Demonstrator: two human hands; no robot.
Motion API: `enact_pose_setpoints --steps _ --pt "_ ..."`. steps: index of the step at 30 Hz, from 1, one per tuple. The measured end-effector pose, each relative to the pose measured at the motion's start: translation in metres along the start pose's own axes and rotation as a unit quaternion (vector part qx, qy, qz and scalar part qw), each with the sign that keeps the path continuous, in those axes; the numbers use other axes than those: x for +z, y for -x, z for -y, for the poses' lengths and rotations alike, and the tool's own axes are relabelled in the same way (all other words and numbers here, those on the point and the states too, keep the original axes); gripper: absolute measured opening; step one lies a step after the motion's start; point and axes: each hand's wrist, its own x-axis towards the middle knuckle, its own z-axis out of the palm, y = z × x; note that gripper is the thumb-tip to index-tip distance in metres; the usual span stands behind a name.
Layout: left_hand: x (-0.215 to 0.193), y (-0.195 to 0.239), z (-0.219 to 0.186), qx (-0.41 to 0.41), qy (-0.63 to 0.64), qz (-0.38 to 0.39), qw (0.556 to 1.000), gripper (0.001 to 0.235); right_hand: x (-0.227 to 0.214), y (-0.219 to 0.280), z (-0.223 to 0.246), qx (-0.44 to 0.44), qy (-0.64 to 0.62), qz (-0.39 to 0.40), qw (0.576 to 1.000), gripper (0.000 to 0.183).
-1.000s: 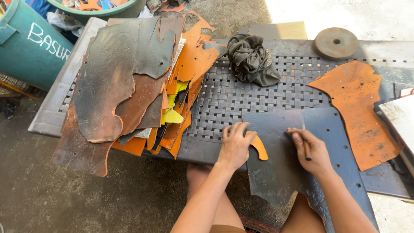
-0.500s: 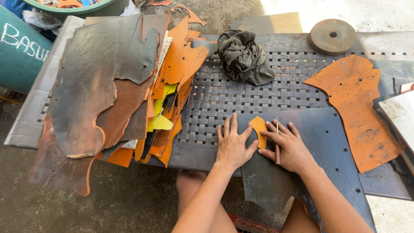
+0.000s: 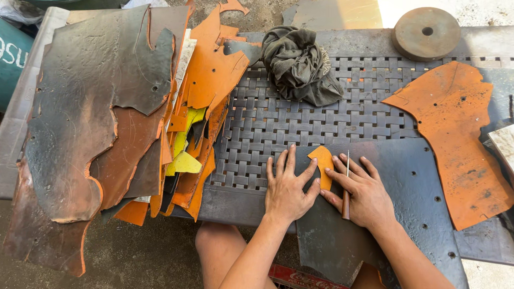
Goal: The person uses a knife to cut a small orange leather piece on a dark cutting mat. They repeatedly reposition the piece and trim its edges while seated at a low table.
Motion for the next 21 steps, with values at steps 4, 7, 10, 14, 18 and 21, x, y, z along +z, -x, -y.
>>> enact_pose_setpoints --steps 4,7,10,14,18,21 --pt "0.0001 0.0000 0.0001 -0.004 0.002 0.000 1.000 0.048 0.0013 0.0004 -0.0015 0.002 -0.005 0.003 1.000 0.048" --pt "0.0002 0.0002 0.0002 -0.006 0.005 0.000 1.000 0.048 0.0021 0.0008 -0.0023 0.001 -0.002 0.006 1.000 0.049" --pt "0.0009 0.0007 0.0005 -0.010 0.008 0.005 1.000 0.049 0.0027 0.0018 -0.0027 0.001 0.003 0.009 1.000 0.049" --pt "0.0022 0.0001 0.0009 -0.007 0.005 0.009 1.000 0.049 0.0034 0.0027 -0.0031 0.001 0.005 0.008 1.000 0.050" --pt "0.0024 0.0010 0.0020 -0.010 0.016 0.012 1.000 0.048 0.0044 0.0026 -0.0032 0.007 0.010 0.013 1.000 0.050" --pt "0.0037 -0.0006 0.0029 -0.021 -0.003 0.022 1.000 0.047 0.0042 0.0030 -0.0043 0.001 0.002 0.010 1.000 0.049"
